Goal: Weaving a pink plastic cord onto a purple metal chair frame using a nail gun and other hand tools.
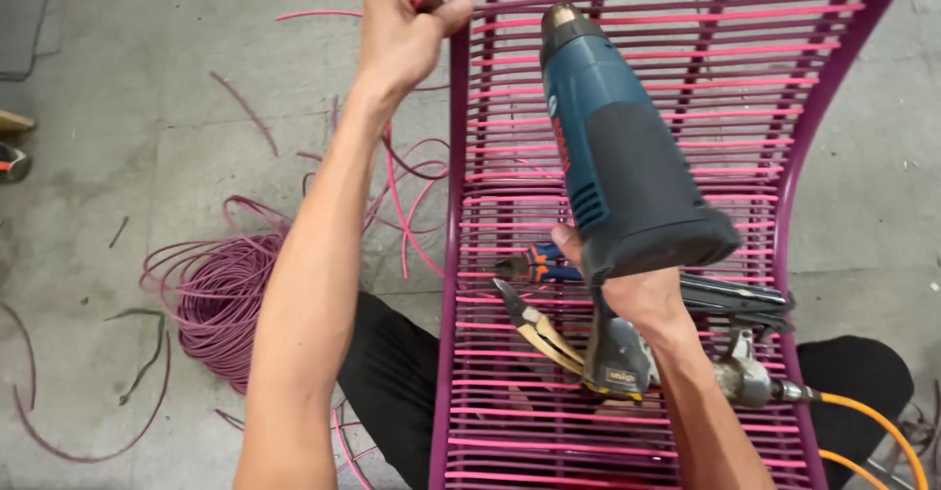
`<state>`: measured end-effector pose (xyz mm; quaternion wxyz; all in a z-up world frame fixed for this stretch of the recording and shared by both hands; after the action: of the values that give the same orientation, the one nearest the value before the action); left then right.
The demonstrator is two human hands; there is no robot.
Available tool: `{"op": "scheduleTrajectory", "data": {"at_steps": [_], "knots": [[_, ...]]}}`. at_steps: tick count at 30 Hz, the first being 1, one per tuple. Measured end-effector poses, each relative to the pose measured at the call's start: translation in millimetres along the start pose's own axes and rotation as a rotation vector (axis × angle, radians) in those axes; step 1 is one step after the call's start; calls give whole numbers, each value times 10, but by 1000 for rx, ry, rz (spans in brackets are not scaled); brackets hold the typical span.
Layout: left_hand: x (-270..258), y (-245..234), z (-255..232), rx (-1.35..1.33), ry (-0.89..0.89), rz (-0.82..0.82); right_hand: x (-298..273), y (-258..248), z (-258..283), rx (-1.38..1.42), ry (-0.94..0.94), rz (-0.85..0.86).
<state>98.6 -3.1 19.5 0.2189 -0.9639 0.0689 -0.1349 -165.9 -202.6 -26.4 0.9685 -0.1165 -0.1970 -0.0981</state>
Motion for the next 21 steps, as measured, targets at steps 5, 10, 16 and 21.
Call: {"op": "scheduleTrajectory", "data": {"at_steps": [5, 10, 16, 21], "knots": [[-24, 26, -60, -31, 31, 49, 68, 150, 232, -165, -258, 73], [-26, 27, -100, -86, 40, 95, 120, 296, 231, -112, -205, 112], [-15, 19, -50, -59, 35, 68, 3, 374, 42, -228, -224, 217], [-6, 15, -65, -45, 44, 67, 47, 356, 289, -225, -331, 164]]}}
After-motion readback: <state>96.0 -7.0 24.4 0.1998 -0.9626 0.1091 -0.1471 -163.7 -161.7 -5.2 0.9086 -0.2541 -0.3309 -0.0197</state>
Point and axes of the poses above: each hand's wrist, its own x-axis towards the middle knuckle, its own y-axis out of the palm, z = x × y, the point moved 8 cm from there along x, towards the middle knuckle, and after that the axes turned 13 degrees about -y, right-handed, at the moved point
